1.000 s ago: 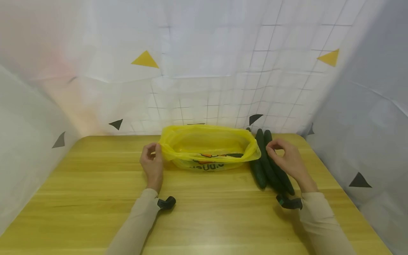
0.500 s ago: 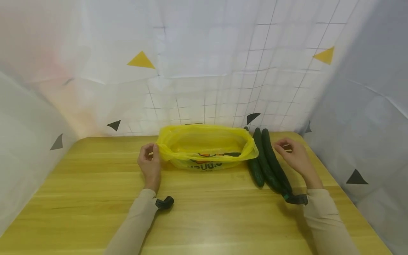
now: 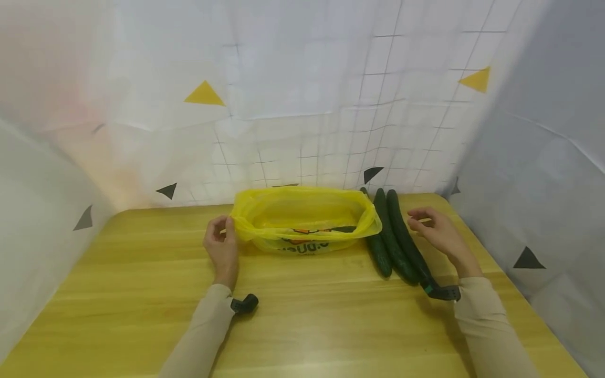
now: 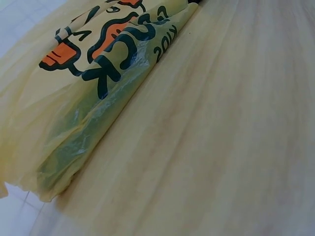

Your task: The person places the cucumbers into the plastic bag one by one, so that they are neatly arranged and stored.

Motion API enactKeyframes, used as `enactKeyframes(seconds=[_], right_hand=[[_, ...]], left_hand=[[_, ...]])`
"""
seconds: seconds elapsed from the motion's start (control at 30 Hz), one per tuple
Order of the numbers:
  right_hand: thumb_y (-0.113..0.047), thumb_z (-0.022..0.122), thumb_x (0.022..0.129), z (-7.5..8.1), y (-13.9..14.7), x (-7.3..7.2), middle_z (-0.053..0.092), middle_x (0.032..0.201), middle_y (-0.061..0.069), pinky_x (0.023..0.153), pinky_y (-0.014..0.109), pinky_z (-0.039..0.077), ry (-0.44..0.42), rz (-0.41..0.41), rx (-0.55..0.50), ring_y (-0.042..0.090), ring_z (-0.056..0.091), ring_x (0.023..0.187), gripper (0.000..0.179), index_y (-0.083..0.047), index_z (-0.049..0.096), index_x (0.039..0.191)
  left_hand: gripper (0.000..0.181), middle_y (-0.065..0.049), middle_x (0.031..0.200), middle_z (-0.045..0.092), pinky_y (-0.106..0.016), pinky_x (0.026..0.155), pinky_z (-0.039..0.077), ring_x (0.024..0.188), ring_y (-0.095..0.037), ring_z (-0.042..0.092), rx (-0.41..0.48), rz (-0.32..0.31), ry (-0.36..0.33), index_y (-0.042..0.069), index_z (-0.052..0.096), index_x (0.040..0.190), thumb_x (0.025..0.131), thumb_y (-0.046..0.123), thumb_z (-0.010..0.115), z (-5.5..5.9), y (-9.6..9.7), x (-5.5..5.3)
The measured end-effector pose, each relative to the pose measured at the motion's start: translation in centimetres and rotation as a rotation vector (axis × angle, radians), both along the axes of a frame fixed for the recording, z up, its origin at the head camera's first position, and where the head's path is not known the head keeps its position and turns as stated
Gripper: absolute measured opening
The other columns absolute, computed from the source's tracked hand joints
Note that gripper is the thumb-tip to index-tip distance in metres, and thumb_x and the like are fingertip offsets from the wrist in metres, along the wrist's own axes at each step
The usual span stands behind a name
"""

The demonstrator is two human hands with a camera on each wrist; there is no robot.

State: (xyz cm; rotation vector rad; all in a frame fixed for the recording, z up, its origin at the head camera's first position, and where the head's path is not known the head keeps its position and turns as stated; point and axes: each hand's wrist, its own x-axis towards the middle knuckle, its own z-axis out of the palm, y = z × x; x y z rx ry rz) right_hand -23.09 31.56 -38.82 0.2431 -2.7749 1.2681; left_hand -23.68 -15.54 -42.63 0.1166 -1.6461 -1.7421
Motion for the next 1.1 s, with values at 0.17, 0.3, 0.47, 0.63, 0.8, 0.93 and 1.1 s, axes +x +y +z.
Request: enactKeyframes(seconds=[0.17,0.3,0.47,0.63,0.8,0.93,1.1], right_hand=[[-0.033,0.048,0.099,0.1,0.0,-0.1,0.049,0.124,0.021,0.085,0.039,0.053,-0.032,0.027,-0.011,0.040,0.055,0.110,0.046,-0.002,0.045,0.133],[-0.035,0.048,0.098,0.1,0.2,-0.3,0.049,0.125,0.021,0.087,0.043,0.052,-0.049,0.023,-0.014,0.039,0.055,0.111,0.049,-0.003,0.043,0.134],[-0.035,0.049,0.098,-0.1,0.6,-0.3,0.047,0.126,0.022,0.087,0.041,0.051,-0.081,0.018,-0.003,0.041,0.053,0.114,0.052,-0.002,0.040,0.137],[-0.033,0.048,0.099,-0.7,1.1,-0.3,0.046,0.129,0.025,0.088,0.045,0.049,-0.120,0.043,-0.005,0.044,0.051,0.116,0.054,0.001,0.037,0.139],[-0.034,0.048,0.099,-1.4,1.4,-0.5,0.042,0.133,0.028,0.087,0.046,0.051,-0.175,0.069,-0.035,0.044,0.050,0.116,0.058,0.002,0.032,0.141],[-0.038,0.048,0.098,-1.7,1.4,-0.7,0.037,0.137,0.031,0.089,0.045,0.051,-0.237,0.081,-0.059,0.044,0.051,0.116,0.065,0.003,0.027,0.144],[-0.041,0.046,0.098,-1.9,1.4,-0.4,0.035,0.138,0.032,0.090,0.044,0.050,-0.286,0.072,-0.042,0.044,0.051,0.118,0.071,0.005,0.021,0.145]], left_hand=[[0.022,0.007,0.087,0.060,-0.023,0.069,0.043,0.079,-0.007,0.055,0.005,0.001,0.008,-0.004,0.062,0.100,0.091,0.016,0.063,-0.1,-0.1,0.1],[0.022,0.006,0.087,0.060,-0.023,0.069,0.043,0.080,-0.008,0.055,0.012,0.004,0.021,-0.004,0.062,0.100,0.090,0.016,0.063,-0.2,-0.2,0.0],[0.024,0.006,0.089,0.060,-0.024,0.071,0.042,0.082,-0.009,0.055,0.018,-0.016,0.021,-0.004,0.062,0.101,0.090,0.018,0.064,-0.1,-0.1,-0.1],[0.025,0.007,0.090,0.060,-0.025,0.071,0.042,0.083,-0.008,0.055,0.027,-0.027,-0.011,-0.004,0.062,0.102,0.091,0.018,0.063,-0.1,-0.1,0.1],[0.026,0.008,0.091,0.060,-0.025,0.072,0.041,0.085,-0.008,0.056,0.033,-0.022,-0.033,-0.003,0.061,0.103,0.091,0.020,0.063,-0.2,-0.5,0.3],[0.025,0.005,0.090,0.060,-0.022,0.071,0.042,0.084,-0.010,0.056,0.035,-0.031,-0.016,-0.003,0.062,0.103,0.091,0.019,0.063,-0.1,-0.5,0.1],[0.023,0.005,0.089,0.059,-0.020,0.070,0.043,0.084,-0.009,0.055,0.035,-0.052,-0.029,-0.001,0.062,0.102,0.091,0.019,0.063,-0.1,-0.4,0.0]])
